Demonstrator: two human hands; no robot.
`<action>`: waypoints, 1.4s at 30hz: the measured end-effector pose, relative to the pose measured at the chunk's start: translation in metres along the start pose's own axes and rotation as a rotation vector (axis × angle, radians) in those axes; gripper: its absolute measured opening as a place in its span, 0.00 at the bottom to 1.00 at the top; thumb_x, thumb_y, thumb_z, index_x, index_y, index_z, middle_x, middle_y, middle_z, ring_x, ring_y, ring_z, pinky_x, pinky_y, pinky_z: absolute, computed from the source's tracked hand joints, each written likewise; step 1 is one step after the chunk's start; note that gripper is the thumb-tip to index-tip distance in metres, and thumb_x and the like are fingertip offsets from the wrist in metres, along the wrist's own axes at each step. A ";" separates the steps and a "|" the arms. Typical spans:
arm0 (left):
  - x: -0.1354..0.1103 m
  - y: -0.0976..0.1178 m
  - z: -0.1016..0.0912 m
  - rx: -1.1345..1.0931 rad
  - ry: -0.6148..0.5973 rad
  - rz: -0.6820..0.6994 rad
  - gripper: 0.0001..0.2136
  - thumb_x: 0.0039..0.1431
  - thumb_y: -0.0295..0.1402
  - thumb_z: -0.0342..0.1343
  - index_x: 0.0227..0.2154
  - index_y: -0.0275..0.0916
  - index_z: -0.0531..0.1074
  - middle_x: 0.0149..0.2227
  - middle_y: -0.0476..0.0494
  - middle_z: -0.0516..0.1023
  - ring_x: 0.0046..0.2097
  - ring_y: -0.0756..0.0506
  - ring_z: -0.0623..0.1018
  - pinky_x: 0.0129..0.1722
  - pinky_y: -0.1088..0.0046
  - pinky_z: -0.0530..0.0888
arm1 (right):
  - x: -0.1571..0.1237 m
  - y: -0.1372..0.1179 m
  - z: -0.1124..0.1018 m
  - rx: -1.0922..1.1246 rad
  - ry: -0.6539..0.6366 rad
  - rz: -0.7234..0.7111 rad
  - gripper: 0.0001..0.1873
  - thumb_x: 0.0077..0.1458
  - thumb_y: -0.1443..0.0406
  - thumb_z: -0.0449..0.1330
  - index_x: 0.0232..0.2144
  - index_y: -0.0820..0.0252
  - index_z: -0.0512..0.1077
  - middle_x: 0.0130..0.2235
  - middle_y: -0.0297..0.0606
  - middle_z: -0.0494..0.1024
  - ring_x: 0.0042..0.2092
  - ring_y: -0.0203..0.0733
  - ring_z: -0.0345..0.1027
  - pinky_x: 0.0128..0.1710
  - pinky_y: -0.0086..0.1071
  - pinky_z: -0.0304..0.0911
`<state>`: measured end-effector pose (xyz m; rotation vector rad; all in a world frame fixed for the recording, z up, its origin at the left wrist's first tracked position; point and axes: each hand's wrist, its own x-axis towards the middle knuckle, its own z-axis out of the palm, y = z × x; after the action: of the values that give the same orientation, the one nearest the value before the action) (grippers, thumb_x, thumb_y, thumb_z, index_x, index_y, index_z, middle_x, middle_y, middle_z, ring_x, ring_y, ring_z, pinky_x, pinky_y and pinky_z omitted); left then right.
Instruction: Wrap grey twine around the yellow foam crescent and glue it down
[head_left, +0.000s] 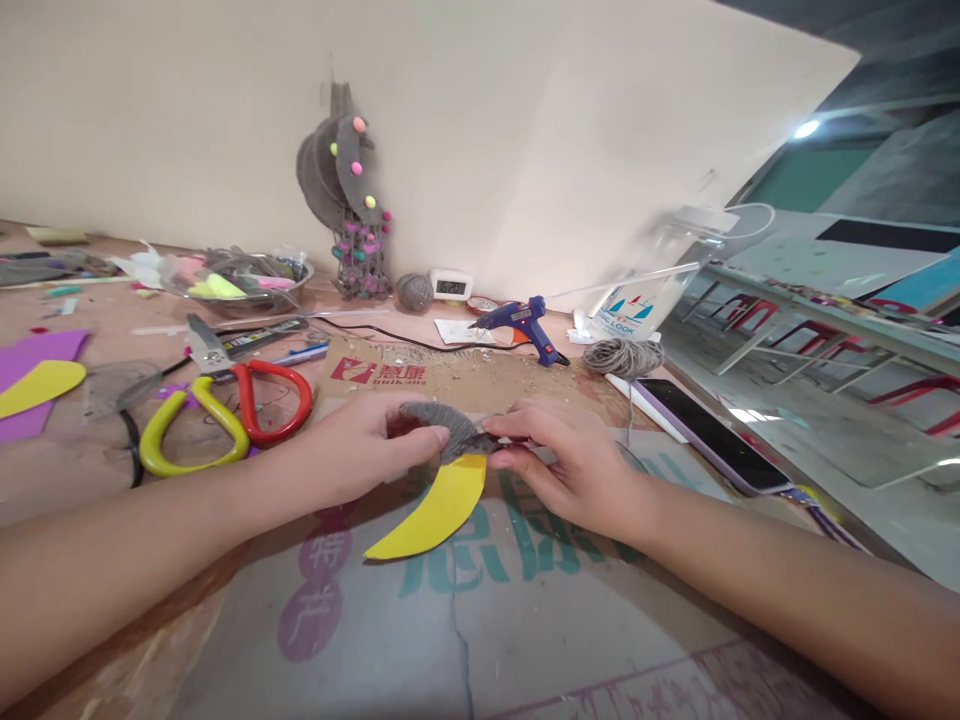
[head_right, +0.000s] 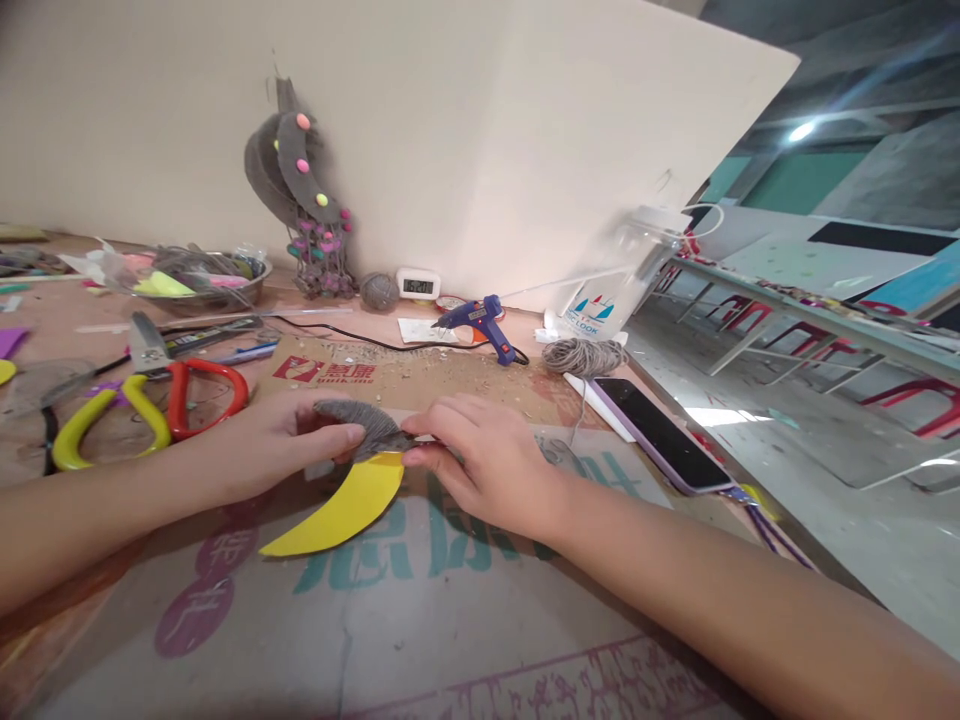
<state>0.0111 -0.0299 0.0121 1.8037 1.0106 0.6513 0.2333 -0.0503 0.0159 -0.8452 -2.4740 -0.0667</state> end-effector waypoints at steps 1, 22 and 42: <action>0.000 0.000 0.000 0.019 -0.019 0.010 0.10 0.51 0.35 0.50 0.30 0.37 0.73 0.25 0.50 0.71 0.28 0.49 0.69 0.26 0.75 0.65 | 0.000 -0.001 0.000 -0.025 -0.006 -0.023 0.09 0.57 0.64 0.54 0.39 0.63 0.67 0.31 0.38 0.73 0.32 0.37 0.63 0.31 0.30 0.57; 0.000 0.001 0.000 -0.202 -0.043 -0.051 0.12 0.52 0.39 0.55 0.35 0.39 0.74 0.30 0.48 0.77 0.30 0.50 0.72 0.28 0.77 0.68 | 0.008 -0.008 0.009 0.536 -0.171 0.569 0.13 0.54 0.59 0.55 0.24 0.62 0.69 0.21 0.28 0.62 0.22 0.28 0.52 0.20 0.23 0.50; -0.001 -0.001 -0.003 0.040 -0.053 -0.055 0.18 0.54 0.47 0.48 0.25 0.37 0.70 0.25 0.47 0.72 0.29 0.47 0.70 0.26 0.74 0.66 | 0.009 -0.010 0.009 0.673 -0.189 0.557 0.13 0.54 0.59 0.55 0.25 0.63 0.67 0.23 0.28 0.60 0.25 0.28 0.52 0.23 0.23 0.51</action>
<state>0.0075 -0.0293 0.0129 1.8117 1.0404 0.5501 0.2178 -0.0515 0.0139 -1.2061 -2.0898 1.0130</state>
